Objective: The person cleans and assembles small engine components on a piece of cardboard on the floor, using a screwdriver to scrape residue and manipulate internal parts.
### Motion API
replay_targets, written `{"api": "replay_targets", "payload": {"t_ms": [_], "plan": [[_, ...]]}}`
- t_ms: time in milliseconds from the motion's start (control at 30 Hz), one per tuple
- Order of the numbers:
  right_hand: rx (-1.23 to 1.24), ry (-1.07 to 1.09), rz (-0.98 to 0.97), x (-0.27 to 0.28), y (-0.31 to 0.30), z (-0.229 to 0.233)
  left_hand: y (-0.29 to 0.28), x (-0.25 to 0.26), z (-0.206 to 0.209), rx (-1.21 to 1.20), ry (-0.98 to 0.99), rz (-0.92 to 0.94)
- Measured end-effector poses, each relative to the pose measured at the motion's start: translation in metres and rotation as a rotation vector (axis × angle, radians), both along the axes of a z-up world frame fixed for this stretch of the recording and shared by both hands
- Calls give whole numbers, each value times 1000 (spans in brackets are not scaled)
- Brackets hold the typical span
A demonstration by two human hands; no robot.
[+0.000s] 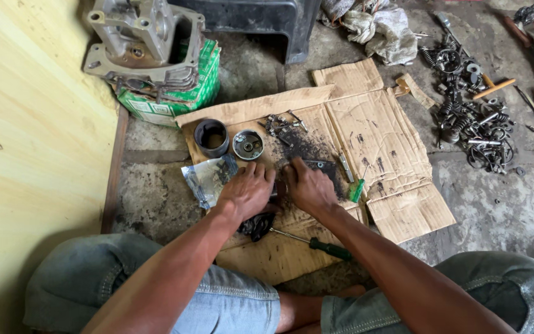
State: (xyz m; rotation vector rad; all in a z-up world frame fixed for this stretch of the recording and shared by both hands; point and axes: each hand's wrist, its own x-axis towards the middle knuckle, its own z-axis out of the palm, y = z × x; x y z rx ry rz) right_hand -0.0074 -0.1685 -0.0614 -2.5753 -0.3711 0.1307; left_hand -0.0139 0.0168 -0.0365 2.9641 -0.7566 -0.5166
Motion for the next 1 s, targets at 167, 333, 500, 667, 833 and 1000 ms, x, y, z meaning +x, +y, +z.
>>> {"api": "replay_targets", "payload": {"t_ms": [167,333,500,667,833,1000], "plan": [[17,-34,8,-2,-1,-4,-1,-1,4,12,-72,-18],[-40,18,-25,2,-2,-10,-3,-4,3,19,14,-9],[44,54,-2,-2,0,-3,-3,1,-2,70,-55,-65],[-69,28,9,9,-3,9,-4,-2,-7,61,-47,-45],[-75,-24,-51,14,-30,11,-8,-1,-2,49,-147,-67],[79,9,75,13,-26,-13,-17,2,5,277,-172,-170]]}}
